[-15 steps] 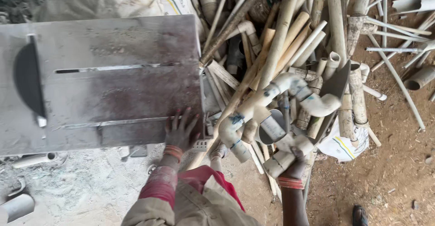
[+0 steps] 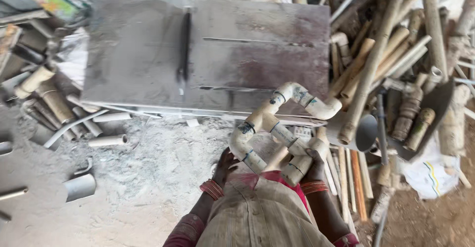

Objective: The person uses a circular saw table to cut multiple PVC pipes into smaller sections, handling the pipes by hand and receiving help from another person to stabilize a larger pipe during the cut.

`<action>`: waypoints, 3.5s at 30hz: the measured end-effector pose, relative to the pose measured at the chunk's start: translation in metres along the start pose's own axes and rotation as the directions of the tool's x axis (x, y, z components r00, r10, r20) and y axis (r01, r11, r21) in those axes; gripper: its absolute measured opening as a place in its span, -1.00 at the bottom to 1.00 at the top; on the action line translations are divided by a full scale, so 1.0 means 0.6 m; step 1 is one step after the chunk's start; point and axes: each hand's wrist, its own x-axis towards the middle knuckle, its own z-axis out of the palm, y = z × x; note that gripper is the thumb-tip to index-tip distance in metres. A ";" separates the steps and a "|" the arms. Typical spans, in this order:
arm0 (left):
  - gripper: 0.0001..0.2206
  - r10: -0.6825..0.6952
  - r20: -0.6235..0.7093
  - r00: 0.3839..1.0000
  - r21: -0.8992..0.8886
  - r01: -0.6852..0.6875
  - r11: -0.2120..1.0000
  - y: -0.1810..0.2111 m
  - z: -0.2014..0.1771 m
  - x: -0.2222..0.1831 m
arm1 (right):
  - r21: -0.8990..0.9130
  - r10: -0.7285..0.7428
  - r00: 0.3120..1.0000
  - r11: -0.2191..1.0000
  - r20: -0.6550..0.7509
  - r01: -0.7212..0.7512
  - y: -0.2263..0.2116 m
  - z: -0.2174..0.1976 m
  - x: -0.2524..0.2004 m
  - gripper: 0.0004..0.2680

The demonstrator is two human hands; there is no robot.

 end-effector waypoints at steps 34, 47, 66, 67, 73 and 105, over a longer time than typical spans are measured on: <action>-0.47 -0.157 -0.666 0.729 -0.351 -0.121 0.929 0.382 -0.313 -0.103 | -0.814 0.103 0.994 0.574 -0.034 -0.087 0.229 0.333 0.302 -0.36; -0.46 -0.203 -0.584 0.786 -0.386 -0.049 0.921 0.453 -0.477 -0.067 | -0.972 -0.566 0.825 0.200 -0.010 0.125 0.409 0.444 0.297 -0.32; -0.50 -0.119 -0.661 0.741 -0.167 0.010 0.986 0.540 -0.512 0.022 | -0.790 -0.693 0.535 0.608 -0.484 0.073 0.440 0.569 0.325 -0.44; -0.50 -0.123 -0.662 0.739 -0.169 0.013 0.986 0.539 -0.511 0.022 | -0.793 -0.687 0.535 0.608 -0.492 0.052 0.438 0.573 0.326 -0.43; -0.48 -0.125 -0.689 0.714 -0.167 0.012 0.986 0.533 -0.505 0.027 | -0.803 -0.683 0.530 0.596 -0.503 0.005 0.423 0.605 0.303 -0.48; -0.47 -0.143 -0.672 0.727 -0.209 -0.001 0.978 0.552 -0.497 0.026 | -0.444 -0.180 0.702 0.871 -0.689 -0.212 0.418 0.610 0.276 -0.54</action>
